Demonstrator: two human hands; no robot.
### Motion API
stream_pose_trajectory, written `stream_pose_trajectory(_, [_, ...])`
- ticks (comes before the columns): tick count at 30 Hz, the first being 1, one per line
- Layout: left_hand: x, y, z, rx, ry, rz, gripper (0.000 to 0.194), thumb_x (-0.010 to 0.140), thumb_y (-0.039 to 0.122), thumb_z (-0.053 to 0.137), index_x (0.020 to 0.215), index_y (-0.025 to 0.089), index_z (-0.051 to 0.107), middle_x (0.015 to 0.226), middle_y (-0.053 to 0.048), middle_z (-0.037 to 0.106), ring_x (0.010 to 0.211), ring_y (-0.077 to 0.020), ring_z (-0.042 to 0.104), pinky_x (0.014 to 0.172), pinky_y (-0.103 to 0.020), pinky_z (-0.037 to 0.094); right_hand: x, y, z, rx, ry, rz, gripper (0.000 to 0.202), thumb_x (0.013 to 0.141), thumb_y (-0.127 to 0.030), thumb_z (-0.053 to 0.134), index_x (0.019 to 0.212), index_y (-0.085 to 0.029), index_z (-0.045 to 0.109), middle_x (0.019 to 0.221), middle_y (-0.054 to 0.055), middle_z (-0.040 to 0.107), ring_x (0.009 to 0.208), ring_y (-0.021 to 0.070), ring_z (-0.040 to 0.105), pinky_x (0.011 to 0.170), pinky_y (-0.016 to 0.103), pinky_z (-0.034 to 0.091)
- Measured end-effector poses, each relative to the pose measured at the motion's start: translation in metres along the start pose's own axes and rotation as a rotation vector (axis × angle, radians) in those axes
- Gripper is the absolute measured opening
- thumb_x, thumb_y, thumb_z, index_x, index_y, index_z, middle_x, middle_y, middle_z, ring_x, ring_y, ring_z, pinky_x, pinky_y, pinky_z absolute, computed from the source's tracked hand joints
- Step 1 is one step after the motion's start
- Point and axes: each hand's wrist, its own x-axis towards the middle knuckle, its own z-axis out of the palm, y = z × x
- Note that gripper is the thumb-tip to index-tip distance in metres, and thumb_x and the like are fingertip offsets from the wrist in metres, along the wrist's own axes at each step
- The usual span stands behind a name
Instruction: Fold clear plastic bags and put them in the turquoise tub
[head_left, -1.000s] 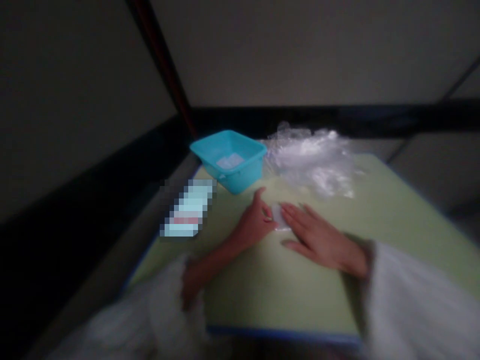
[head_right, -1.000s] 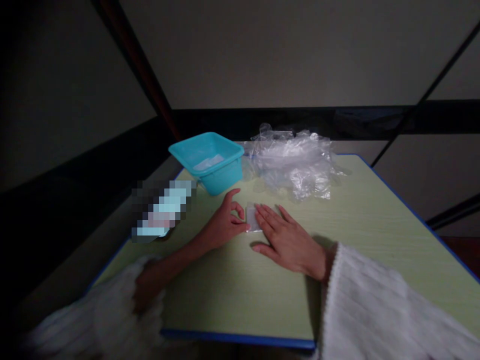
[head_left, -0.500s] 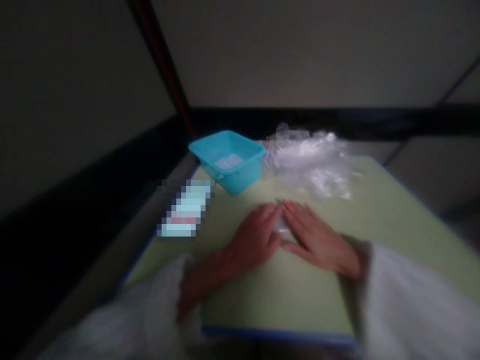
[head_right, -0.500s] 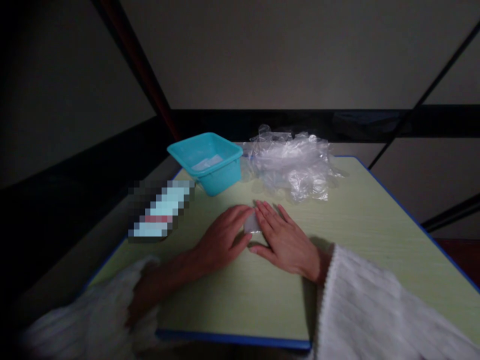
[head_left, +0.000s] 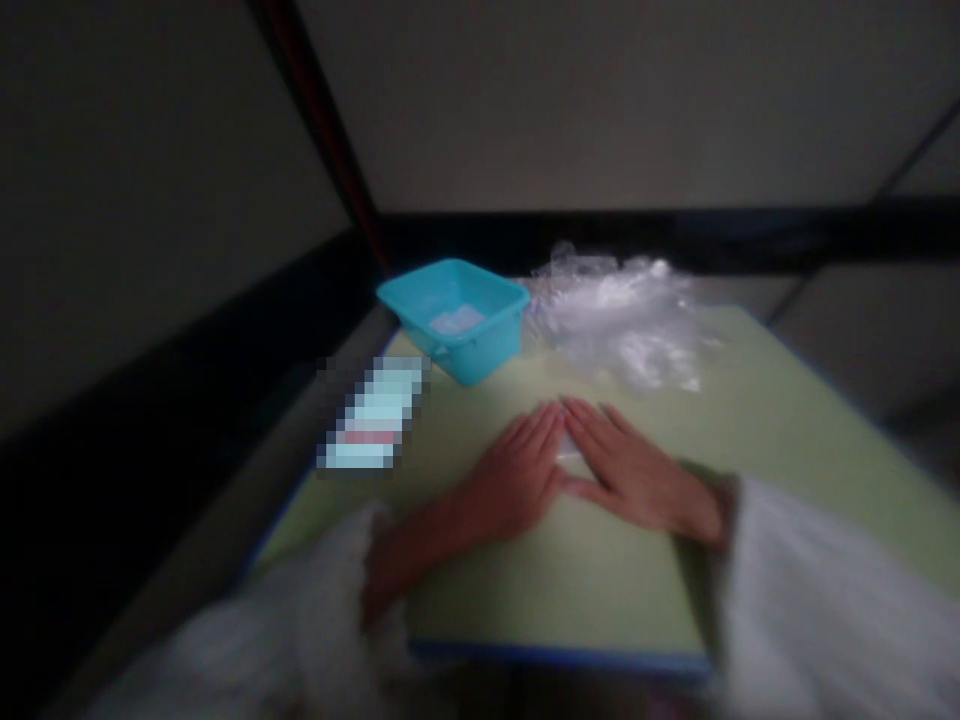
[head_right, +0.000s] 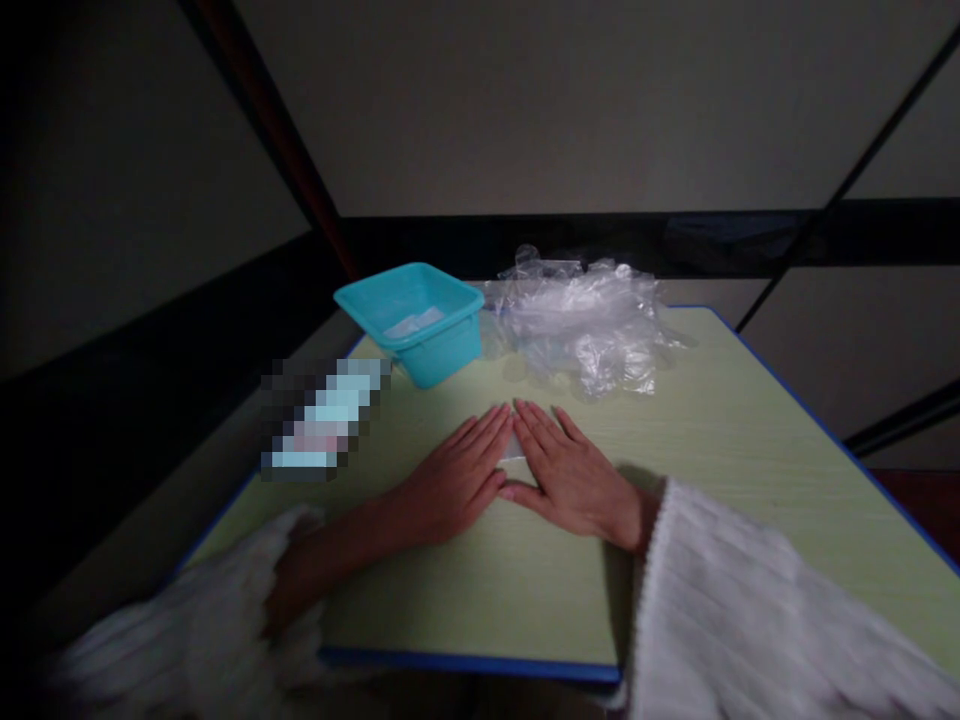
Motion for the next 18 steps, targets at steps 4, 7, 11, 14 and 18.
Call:
stream_pose_trajectory(4, [0.0005, 0.0002, 0.0002, 0.005, -0.011, -0.001, 0.053, 0.093, 0.027, 0.03, 0.137, -0.003, 0.031, 0.148, -0.024, 0.025, 0.141, -0.028, 0.018, 0.114, -0.044, 0.019, 0.0001, 0.0, 0.0006, 0.008, 0.019, -0.001, 0.076, 0.092, -0.061, 0.025, 0.145, -0.006, 0.025, 0.147, 0.022, 0.03, 0.139, 0.0279, 0.023, 0.111, 0.051, 0.023])
stream_pose_trajectory(7, [0.0008, 0.0004, -0.0002, 0.001, -0.018, -0.005, 0.053, 0.093, 0.027, 0.03, 0.137, -0.003, 0.031, 0.148, -0.024, 0.024, 0.141, -0.0278, 0.018, 0.113, -0.045, 0.02, 0.0001, 0.0008, 0.0008, 0.012, 0.012, -0.009, 0.076, 0.092, -0.061, 0.025, 0.144, -0.006, 0.025, 0.147, 0.022, 0.031, 0.138, 0.0281, 0.024, 0.111, 0.051, 0.023])
stream_pose_trajectory(11, [0.0017, 0.0014, -0.0026, 0.019, -0.045, -0.012, 0.054, 0.093, 0.027, 0.03, 0.137, -0.003, 0.031, 0.148, -0.024, 0.025, 0.14, -0.0283, 0.019, 0.114, -0.044, 0.019, -0.0001, 0.0023, 0.0011, 0.002, -0.002, -0.01, 0.077, 0.092, -0.061, 0.025, 0.144, -0.005, 0.026, 0.146, 0.023, 0.031, 0.138, 0.0281, 0.026, 0.111, 0.05, 0.024])
stream_pose_trajectory(14, [0.0024, 0.0019, -0.0044, 0.01, -0.045, -0.016, 0.054, 0.092, 0.027, 0.032, 0.137, -0.002, 0.031, 0.148, -0.024, 0.026, 0.14, -0.028, 0.02, 0.114, -0.043, 0.019, -0.0007, 0.0031, 0.001, -0.001, 0.006, -0.006, 0.076, 0.091, -0.061, 0.028, 0.146, -0.008, 0.022, 0.147, 0.021, 0.032, 0.138, 0.0283, 0.026, 0.111, 0.05, 0.023])
stream_pose_trajectory(18, [0.0022, 0.0015, -0.0046, 0.002, -0.044, -0.016, 0.054, 0.092, 0.027, 0.032, 0.137, -0.002, 0.031, 0.148, -0.023, 0.025, 0.14, -0.0281, 0.02, 0.114, -0.043, 0.019, -0.0018, 0.0045, -0.0003, -0.002, -0.004, -0.006, 0.077, 0.091, -0.062, 0.027, 0.147, -0.01, 0.017, 0.147, 0.02, 0.031, 0.137, 0.0284, 0.027, 0.11, 0.052, 0.023])
